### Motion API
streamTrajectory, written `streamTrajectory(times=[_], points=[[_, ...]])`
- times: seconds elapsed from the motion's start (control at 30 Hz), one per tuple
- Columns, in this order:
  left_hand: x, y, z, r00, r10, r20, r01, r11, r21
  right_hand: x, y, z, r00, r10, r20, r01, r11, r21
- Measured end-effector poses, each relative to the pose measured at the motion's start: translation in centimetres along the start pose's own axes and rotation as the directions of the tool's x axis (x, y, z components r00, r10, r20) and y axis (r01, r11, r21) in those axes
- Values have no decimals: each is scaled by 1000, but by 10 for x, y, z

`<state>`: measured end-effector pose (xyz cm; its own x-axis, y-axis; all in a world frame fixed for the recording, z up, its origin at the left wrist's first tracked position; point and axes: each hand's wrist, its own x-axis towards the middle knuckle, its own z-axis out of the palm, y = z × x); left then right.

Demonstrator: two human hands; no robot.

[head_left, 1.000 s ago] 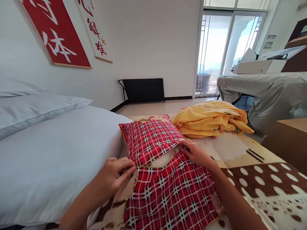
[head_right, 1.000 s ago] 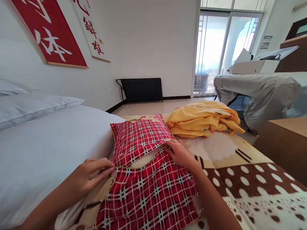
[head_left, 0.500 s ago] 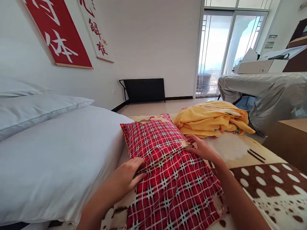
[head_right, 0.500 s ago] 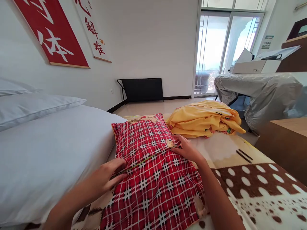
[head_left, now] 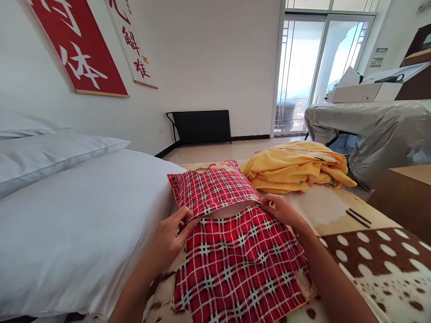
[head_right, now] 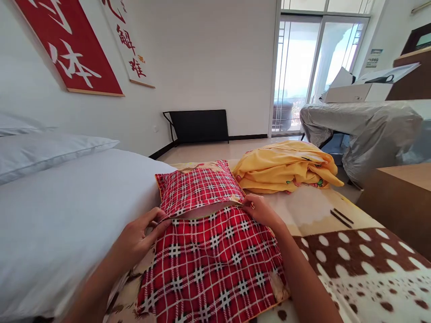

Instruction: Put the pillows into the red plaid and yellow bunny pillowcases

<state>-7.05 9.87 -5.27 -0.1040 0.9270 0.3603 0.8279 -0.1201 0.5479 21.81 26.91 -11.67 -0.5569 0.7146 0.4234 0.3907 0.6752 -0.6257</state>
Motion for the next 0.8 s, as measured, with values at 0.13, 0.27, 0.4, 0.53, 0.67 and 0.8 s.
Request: streamTrajectory(times=[0.13, 0.27, 0.4, 0.53, 0.67, 0.8], points=[[6, -7, 9, 975, -90, -205, 91, 996, -6, 2, -4, 1, 988, 2, -152, 2, 1000, 28], [13, -24, 10, 987, -69, -147, 67, 998, -17, 4, 2, 0, 963, 41, -268, -33, 999, 36], [9, -34, -9, 953, -69, 294, 85, 995, -44, 4, 17, 9, 987, 127, -101, -118, 989, 92], [-1, -38, -35, 856, -87, 510, 174, 977, -125, 1, 26, 14, 987, 147, 68, -156, 977, 146], [-1, -47, -36, 838, -104, 535, 209, 968, -138, 0, 24, 10, 981, 102, 167, -127, 981, 149], [12, -61, -9, 912, -84, 401, 156, 976, -150, 1, 24, 18, 978, 161, 135, -171, 983, 69]])
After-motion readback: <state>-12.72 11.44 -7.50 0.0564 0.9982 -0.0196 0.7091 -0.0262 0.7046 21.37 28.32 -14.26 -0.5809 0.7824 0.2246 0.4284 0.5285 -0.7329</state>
